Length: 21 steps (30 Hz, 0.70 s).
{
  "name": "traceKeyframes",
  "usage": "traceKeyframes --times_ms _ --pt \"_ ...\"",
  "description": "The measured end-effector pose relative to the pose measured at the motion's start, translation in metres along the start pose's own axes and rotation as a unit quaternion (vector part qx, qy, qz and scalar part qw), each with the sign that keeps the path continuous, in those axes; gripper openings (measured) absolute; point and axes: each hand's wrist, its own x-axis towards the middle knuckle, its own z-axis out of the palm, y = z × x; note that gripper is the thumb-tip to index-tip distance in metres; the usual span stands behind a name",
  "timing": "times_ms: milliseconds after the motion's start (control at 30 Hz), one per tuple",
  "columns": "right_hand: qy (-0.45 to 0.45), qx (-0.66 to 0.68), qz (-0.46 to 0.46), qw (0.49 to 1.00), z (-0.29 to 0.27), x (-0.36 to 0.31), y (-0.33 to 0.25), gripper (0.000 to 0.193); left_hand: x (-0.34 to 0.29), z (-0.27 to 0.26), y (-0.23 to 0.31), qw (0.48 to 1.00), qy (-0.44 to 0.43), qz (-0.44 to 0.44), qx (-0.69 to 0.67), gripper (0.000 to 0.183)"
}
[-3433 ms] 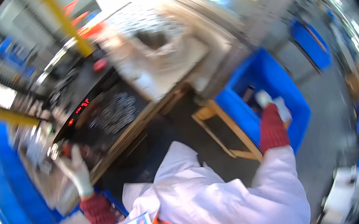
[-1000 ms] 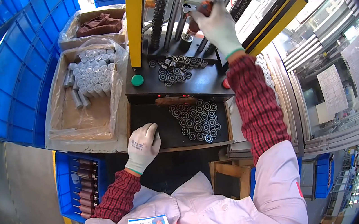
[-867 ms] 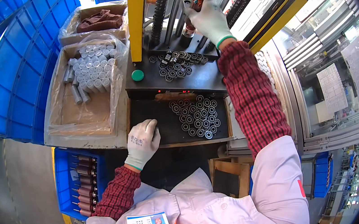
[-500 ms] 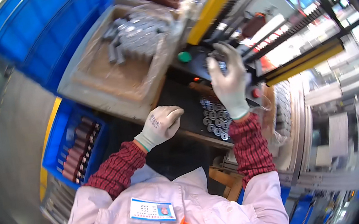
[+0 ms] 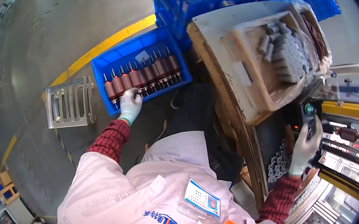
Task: The person assembles rotors by picking a rotor from a crate, fitting a bearing onto its shaft, pressing the bearing into place using a press machine, and placing the assembled rotor into a container.
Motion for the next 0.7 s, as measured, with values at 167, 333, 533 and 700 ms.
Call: traceKeyframes --times_ms 167,333,533,700 --pt "-0.113 0.033 -0.039 0.992 0.036 -0.094 -0.029 0.040 0.078 -0.005 -0.080 0.990 0.089 -0.100 0.036 0.039" --pt "-0.131 0.001 -0.025 0.991 0.076 -0.157 -0.059 0.056 0.149 0.019 -0.078 0.984 0.022 -0.153 -0.088 0.038" --pt "-0.069 -0.053 -0.012 0.996 0.083 -0.163 -0.060 0.062 0.192 0.151 -0.009 0.949 -0.131 -0.186 -0.217 0.052" --pt "-0.079 -0.066 0.013 0.995 0.094 -0.145 -0.082 0.057 0.208 0.214 -0.033 0.882 -0.256 0.244 0.312 0.046"
